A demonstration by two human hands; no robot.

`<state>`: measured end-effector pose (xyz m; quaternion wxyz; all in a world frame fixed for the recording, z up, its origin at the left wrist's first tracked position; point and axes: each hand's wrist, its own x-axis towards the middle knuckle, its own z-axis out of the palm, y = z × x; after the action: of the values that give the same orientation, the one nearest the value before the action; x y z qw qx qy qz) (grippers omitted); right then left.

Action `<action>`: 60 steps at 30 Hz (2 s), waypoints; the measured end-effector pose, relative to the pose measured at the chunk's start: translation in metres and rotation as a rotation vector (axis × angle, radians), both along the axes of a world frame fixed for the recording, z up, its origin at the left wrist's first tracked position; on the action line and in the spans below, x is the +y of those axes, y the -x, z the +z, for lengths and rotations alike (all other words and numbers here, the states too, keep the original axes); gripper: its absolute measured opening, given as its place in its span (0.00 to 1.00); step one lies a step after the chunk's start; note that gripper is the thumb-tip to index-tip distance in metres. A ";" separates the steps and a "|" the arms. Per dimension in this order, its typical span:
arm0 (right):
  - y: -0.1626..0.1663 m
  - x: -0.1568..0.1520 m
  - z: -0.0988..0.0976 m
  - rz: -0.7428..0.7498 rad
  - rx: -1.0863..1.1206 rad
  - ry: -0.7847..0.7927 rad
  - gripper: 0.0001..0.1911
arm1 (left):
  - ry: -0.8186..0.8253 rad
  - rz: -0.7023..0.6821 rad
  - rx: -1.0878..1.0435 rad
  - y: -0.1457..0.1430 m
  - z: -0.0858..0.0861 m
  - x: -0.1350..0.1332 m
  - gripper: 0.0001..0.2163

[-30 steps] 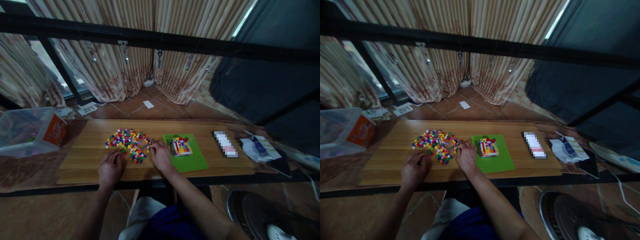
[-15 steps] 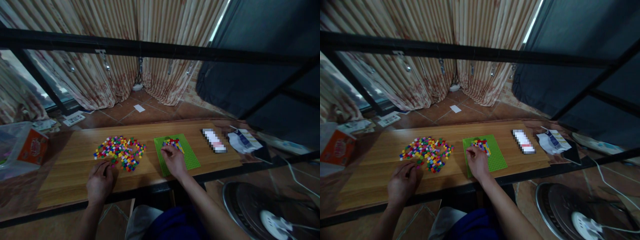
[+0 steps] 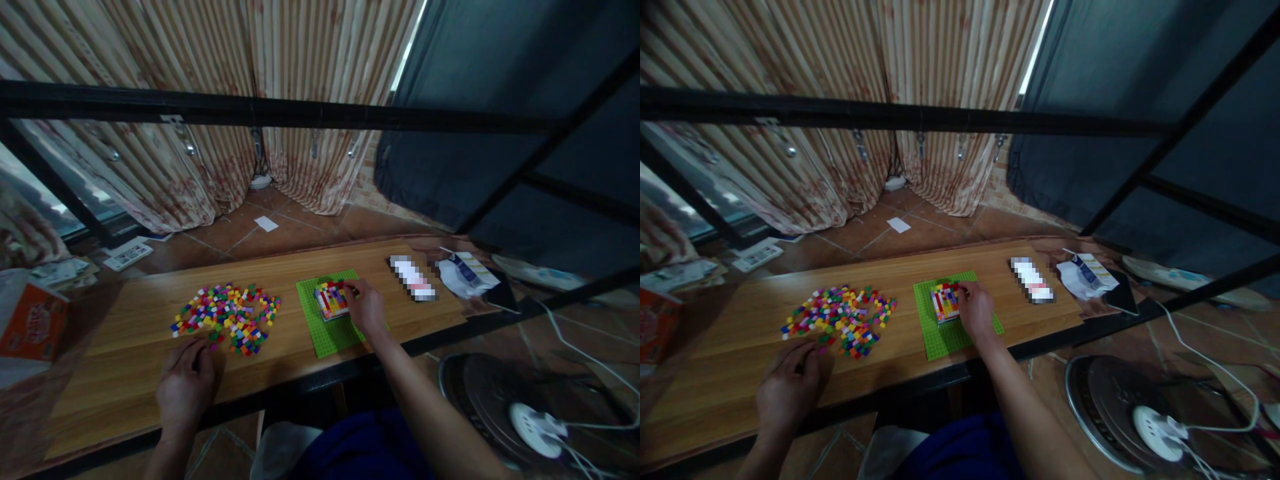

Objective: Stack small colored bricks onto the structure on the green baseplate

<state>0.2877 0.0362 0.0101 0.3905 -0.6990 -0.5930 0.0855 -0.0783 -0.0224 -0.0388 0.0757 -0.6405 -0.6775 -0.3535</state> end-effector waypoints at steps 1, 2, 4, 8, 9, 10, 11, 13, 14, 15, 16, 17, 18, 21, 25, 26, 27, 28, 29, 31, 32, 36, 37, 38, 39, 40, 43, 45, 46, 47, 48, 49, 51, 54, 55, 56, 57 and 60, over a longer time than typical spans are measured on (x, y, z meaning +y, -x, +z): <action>0.000 0.001 -0.001 -0.001 -0.020 0.011 0.15 | -0.004 0.003 0.004 0.000 0.000 0.000 0.14; 0.001 0.003 -0.001 -0.006 -0.036 0.020 0.14 | -0.003 0.005 0.006 0.000 0.000 0.000 0.14; 0.002 0.005 -0.002 -0.019 -0.050 0.038 0.13 | 0.006 0.010 0.009 0.001 -0.001 0.000 0.14; 0.004 0.007 -0.002 -0.017 -0.053 0.054 0.11 | 0.007 0.017 0.005 0.002 -0.002 0.001 0.15; 0.005 0.008 -0.002 -0.015 -0.051 0.056 0.11 | 0.007 0.014 0.005 0.003 -0.002 0.001 0.15; 0.005 0.008 -0.002 -0.015 -0.049 0.056 0.10 | 0.009 0.008 0.004 0.003 -0.003 0.001 0.14; 0.005 0.008 -0.003 -0.015 -0.046 0.055 0.10 | 0.011 0.002 0.004 0.004 -0.003 0.001 0.14; 0.006 0.008 -0.003 -0.015 -0.042 0.050 0.10 | 0.011 -0.007 0.007 0.004 -0.003 0.001 0.14; 0.006 0.008 -0.003 -0.013 -0.039 0.047 0.10 | 0.008 -0.011 0.010 0.004 -0.003 0.002 0.14; 0.006 0.008 -0.003 -0.009 -0.036 0.043 0.10 | 0.002 -0.015 0.013 0.004 -0.003 0.002 0.14; 0.005 0.008 -0.003 -0.005 -0.032 0.039 0.10 | -0.004 -0.017 0.016 0.004 -0.002 0.002 0.15; 0.005 0.008 -0.003 -0.002 -0.028 0.034 0.11 | -0.010 -0.016 0.019 0.003 -0.002 0.001 0.15; 0.006 0.007 -0.003 0.001 -0.023 0.027 0.11 | -0.016 -0.014 0.022 0.003 -0.002 0.001 0.15; 0.006 0.007 -0.003 0.001 -0.001 0.011 0.12 | -0.020 -0.011 0.031 0.002 -0.001 0.001 0.15; 0.007 0.008 -0.004 -0.002 0.000 0.007 0.12 | -0.019 -0.007 0.032 0.002 -0.001 0.001 0.14; 0.007 0.008 -0.004 -0.006 -0.002 0.009 0.12 | -0.019 -0.009 0.034 0.002 -0.001 0.001 0.14; 0.007 0.008 -0.004 -0.012 -0.002 0.013 0.12 | -0.019 -0.013 0.037 0.002 -0.001 0.001 0.15; 0.006 0.009 -0.004 -0.020 0.004 0.017 0.13 | -0.020 -0.018 0.041 0.002 -0.001 0.001 0.15; 0.006 0.009 -0.004 -0.028 0.013 0.021 0.13 | -0.020 -0.023 0.042 0.002 -0.001 0.001 0.15; 0.005 0.009 -0.004 -0.044 0.044 0.029 0.13 | -0.019 -0.024 0.033 0.002 -0.002 0.001 0.14; 0.005 0.010 -0.004 -0.052 0.067 0.032 0.13 | -0.019 -0.020 0.025 0.003 -0.002 0.001 0.14; 0.004 0.012 -0.004 -0.088 0.203 0.048 0.12 | -0.014 -0.014 0.000 0.002 -0.003 0.001 0.13; 0.004 0.013 -0.005 -0.095 0.236 0.051 0.12 | -0.014 -0.014 -0.002 0.002 -0.003 0.001 0.13; 0.004 0.015 -0.006 -0.101 0.265 0.053 0.12 | -0.012 -0.012 -0.002 0.002 -0.002 0.001 0.13; 0.003 0.016 -0.008 -0.104 0.291 0.054 0.12 | -0.010 -0.009 -0.001 0.002 -0.002 0.001 0.13; 0.003 0.018 -0.010 -0.100 0.317 0.052 0.12 | -0.007 -0.008 0.001 0.002 -0.002 0.001 0.13; 0.000 0.022 -0.019 -0.071 0.420 0.040 0.13 | 0.011 -0.008 0.003 0.001 0.000 0.001 0.13; -0.002 0.024 -0.025 -0.051 0.492 0.034 0.14 | 0.021 -0.002 -0.001 0.001 0.001 0.000 0.13; -0.003 0.025 -0.027 -0.047 0.521 0.034 0.15 | 0.027 0.002 -0.005 0.001 0.001 0.000 0.13; -0.003 0.026 -0.029 -0.045 0.542 0.036 0.15 | 0.032 0.005 -0.010 0.001 0.002 0.000 0.13; -0.004 0.026 -0.030 -0.045 0.559 0.037 0.15 | 0.038 0.006 -0.016 0.000 0.002 0.000 0.13; -0.005 0.027 -0.031 -0.045 0.572 0.038 0.15 | 0.043 0.007 -0.020 0.000 0.003 -0.001 0.13; -0.005 0.027 -0.031 -0.047 0.590 0.036 0.15 | 0.046 0.012 -0.027 -0.001 0.004 -0.001 0.13; -0.004 0.029 -0.029 -0.051 0.606 0.029 0.15 | 0.044 0.003 -0.022 -0.002 0.004 0.000 0.13; -0.004 0.029 -0.028 -0.052 0.608 0.029 0.15 | 0.045 -0.002 -0.020 -0.001 0.004 0.000 0.13; -0.004 0.029 -0.028 -0.054 0.610 0.031 0.15 | 0.047 -0.003 -0.018 -0.001 0.004 0.000 0.13; -0.004 0.030 -0.028 -0.048 0.612 0.034 0.16 | 0.049 -0.004 -0.016 -0.001 0.004 0.000 0.14; -0.006 0.030 -0.027 -0.017 0.625 0.042 0.16 | 0.051 -0.003 -0.012 -0.001 0.003 0.000 0.14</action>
<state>0.2936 0.0663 -0.0170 0.5401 -0.6517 -0.4365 0.3052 -0.0775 -0.0226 -0.0358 0.0550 -0.6410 -0.6859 -0.3399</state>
